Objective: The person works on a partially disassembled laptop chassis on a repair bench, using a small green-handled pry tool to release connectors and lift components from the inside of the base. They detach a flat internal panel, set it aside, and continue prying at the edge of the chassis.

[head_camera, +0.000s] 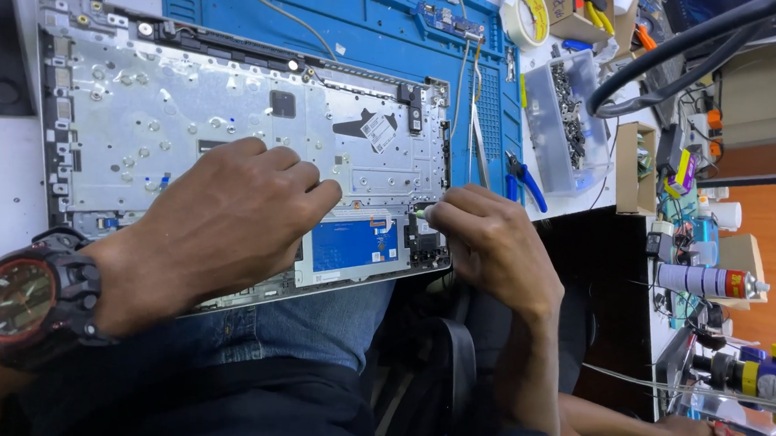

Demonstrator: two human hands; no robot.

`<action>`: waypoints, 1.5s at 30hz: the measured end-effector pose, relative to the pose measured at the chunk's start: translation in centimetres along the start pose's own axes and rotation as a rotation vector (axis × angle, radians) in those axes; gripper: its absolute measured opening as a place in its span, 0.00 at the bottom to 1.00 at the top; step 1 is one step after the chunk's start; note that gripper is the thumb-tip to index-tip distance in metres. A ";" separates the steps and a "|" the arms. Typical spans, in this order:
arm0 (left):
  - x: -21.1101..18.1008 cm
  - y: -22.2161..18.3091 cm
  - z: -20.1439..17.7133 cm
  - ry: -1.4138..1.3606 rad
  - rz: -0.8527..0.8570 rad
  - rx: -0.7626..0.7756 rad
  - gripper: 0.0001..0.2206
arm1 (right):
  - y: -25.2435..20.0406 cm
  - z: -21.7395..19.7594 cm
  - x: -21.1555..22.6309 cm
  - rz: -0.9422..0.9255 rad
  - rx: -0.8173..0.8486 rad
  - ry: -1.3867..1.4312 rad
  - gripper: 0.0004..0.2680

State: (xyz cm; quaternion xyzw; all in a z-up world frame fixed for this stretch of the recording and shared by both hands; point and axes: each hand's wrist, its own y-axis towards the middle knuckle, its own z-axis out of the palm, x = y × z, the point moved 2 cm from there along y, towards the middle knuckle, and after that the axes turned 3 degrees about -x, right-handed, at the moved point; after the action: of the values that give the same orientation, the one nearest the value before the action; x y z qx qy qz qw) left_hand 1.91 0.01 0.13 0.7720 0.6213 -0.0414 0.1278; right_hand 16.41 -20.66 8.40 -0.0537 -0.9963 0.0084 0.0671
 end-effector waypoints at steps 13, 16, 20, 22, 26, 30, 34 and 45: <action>0.1 -0.2 0.1 -0.038 0.009 -0.042 0.04 | -1.2 0.5 1.4 0.186 -0.104 -0.276 0.08; 0.0 -0.2 0.1 -0.030 0.015 -0.037 0.05 | -1.2 0.6 2.0 0.127 -0.118 -0.044 0.10; 0.0 -0.2 0.1 -0.024 0.011 -0.037 0.05 | -1.4 1.4 1.7 0.304 -0.210 -0.282 0.07; -0.1 -0.2 0.3 -0.014 0.021 -0.032 0.05 | -2.0 2.0 1.4 0.341 -0.264 -0.347 0.10; 0.1 -0.2 0.3 0.005 0.019 -0.056 0.04 | -1.8 2.1 1.2 0.283 -0.293 0.047 0.13; -0.1 -0.3 0.0 0.008 0.016 -0.060 0.05 | -1.6 1.9 1.4 0.273 -0.280 0.099 0.18; -0.2 -0.3 0.1 0.022 0.031 -0.035 0.05 | -1.9 2.3 0.8 0.342 -0.354 -0.001 0.10; -0.2 -0.3 -0.1 0.041 0.030 -0.037 0.02 | -1.6 2.2 1.2 0.333 -0.394 0.094 0.09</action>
State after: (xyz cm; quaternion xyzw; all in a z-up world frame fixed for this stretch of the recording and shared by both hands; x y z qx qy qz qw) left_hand 1.51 -0.12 0.19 0.7792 0.6130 -0.0121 0.1298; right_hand 14.76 -22.17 6.36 -0.2292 -0.9519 -0.1773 0.0991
